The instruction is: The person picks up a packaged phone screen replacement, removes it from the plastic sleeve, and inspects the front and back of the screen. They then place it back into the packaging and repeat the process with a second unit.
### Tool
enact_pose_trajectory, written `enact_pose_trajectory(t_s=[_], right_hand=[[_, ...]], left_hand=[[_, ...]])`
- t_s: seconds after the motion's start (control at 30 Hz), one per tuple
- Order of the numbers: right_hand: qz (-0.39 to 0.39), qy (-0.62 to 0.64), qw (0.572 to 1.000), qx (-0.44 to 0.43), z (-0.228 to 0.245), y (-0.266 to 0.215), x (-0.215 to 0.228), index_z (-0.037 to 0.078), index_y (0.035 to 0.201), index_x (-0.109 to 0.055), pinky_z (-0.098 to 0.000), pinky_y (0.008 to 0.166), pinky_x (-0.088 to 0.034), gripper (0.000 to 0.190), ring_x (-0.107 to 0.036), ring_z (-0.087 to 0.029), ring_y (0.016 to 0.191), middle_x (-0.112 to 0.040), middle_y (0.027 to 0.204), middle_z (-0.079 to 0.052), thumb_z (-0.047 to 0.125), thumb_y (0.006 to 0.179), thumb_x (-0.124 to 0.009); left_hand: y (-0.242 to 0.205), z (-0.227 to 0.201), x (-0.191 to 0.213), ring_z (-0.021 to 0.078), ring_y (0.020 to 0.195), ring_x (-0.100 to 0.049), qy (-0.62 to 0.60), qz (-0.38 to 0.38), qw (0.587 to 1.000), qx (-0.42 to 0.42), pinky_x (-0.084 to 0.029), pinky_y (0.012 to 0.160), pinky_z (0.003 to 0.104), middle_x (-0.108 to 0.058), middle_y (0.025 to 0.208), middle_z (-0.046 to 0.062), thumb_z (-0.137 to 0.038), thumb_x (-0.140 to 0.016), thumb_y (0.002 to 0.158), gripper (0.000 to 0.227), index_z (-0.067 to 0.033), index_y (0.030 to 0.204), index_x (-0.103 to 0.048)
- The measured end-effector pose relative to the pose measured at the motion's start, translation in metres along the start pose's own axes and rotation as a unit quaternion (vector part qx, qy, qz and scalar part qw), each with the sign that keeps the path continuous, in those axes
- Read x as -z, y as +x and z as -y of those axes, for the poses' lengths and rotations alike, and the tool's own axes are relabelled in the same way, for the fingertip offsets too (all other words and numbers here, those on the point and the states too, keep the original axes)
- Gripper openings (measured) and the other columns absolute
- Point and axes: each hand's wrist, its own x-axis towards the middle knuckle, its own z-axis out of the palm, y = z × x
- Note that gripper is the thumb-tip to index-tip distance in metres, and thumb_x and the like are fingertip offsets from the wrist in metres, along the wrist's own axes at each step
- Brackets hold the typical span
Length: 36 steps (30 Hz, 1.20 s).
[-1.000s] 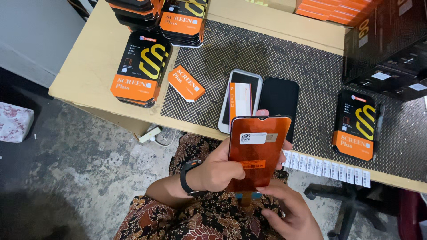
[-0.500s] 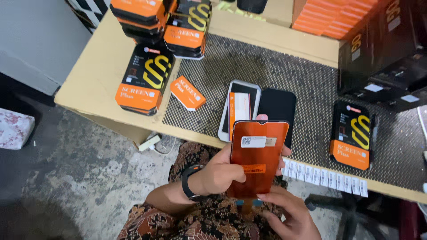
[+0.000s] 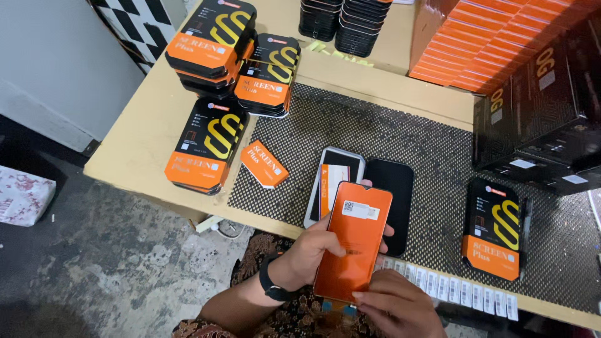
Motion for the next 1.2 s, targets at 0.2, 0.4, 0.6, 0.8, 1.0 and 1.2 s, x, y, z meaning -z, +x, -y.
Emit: enact_pose_trajectory(t_s=[0.2,0.4,0.6,0.8,1.0,1.2], right_hand=[[0.021,0.045,0.996,-0.071,-0.017,-0.009,-0.001,0.015,0.115,-0.077,-0.0353,0.078,-0.063,0.03,-0.077,-0.02,0.088,-0.079,0.104,-0.005,0.01,0.085,-0.08],[0.046,0.044,0.988,-0.143,-0.012,0.004,-0.002,0.017,0.108,-0.08,-0.0302,0.074,-0.062,0.025,-0.077,-0.017,0.083,-0.078,0.094,-0.004,0.012,0.084,-0.079],[0.024,0.034,0.965,-0.26,-0.005,0.005,-0.009,0.02,0.106,-0.084,-0.0267,0.053,-0.055,0.029,-0.07,-0.011,0.062,-0.081,0.083,-0.002,0.011,0.079,-0.081],[0.023,0.077,0.986,-0.143,-0.009,0.01,-0.021,0.016,0.122,-0.072,-0.0352,0.088,-0.063,0.032,-0.079,-0.021,0.097,-0.077,0.109,-0.005,0.012,0.09,-0.074],[0.006,0.1,0.989,-0.107,0.005,0.013,-0.024,0.012,0.121,-0.069,-0.0352,0.09,-0.064,0.029,-0.077,-0.023,0.106,-0.076,0.118,-0.007,0.006,0.093,-0.074],[-0.028,0.085,0.995,-0.048,0.008,0.011,-0.022,0.008,0.112,-0.071,-0.0379,0.093,-0.066,0.019,-0.078,-0.025,0.099,-0.077,0.111,-0.008,0.007,0.094,-0.075]], left_hand=[[0.004,-0.008,-0.004,0.0362,0.113,-0.064,0.039,-0.034,0.999,0.001,-0.057,0.095,0.045,-0.059,0.134,0.027,-0.004,-0.061,0.085,0.096,-0.0152,0.171,-0.022],[0.005,-0.003,0.018,0.0404,0.118,-0.063,-0.076,0.01,0.997,-0.017,-0.054,0.101,0.048,-0.051,0.143,0.037,-0.003,-0.06,0.089,0.098,-0.0171,0.176,-0.018],[-0.001,-0.009,0.014,0.0477,0.121,-0.064,-0.203,0.085,0.975,-0.043,-0.051,0.106,0.053,-0.051,0.147,0.037,-0.012,-0.057,0.102,0.089,-0.0113,0.179,-0.013],[-0.022,-0.018,0.023,0.0569,0.134,-0.053,-0.025,0.046,0.998,-0.038,-0.042,0.12,0.065,-0.049,0.153,0.031,-0.02,-0.065,0.096,0.08,-0.0022,0.165,-0.028],[-0.033,-0.01,0.042,0.0444,0.133,-0.055,0.08,0.105,0.99,-0.043,-0.047,0.114,0.062,-0.051,0.149,0.028,-0.017,-0.051,0.104,0.058,0.0036,0.156,-0.035],[-0.023,-0.011,0.013,0.0466,0.132,-0.054,0.045,0.078,0.996,0.023,-0.048,0.114,0.058,-0.034,0.159,0.037,-0.016,-0.058,0.095,0.071,0.013,0.154,-0.031]])
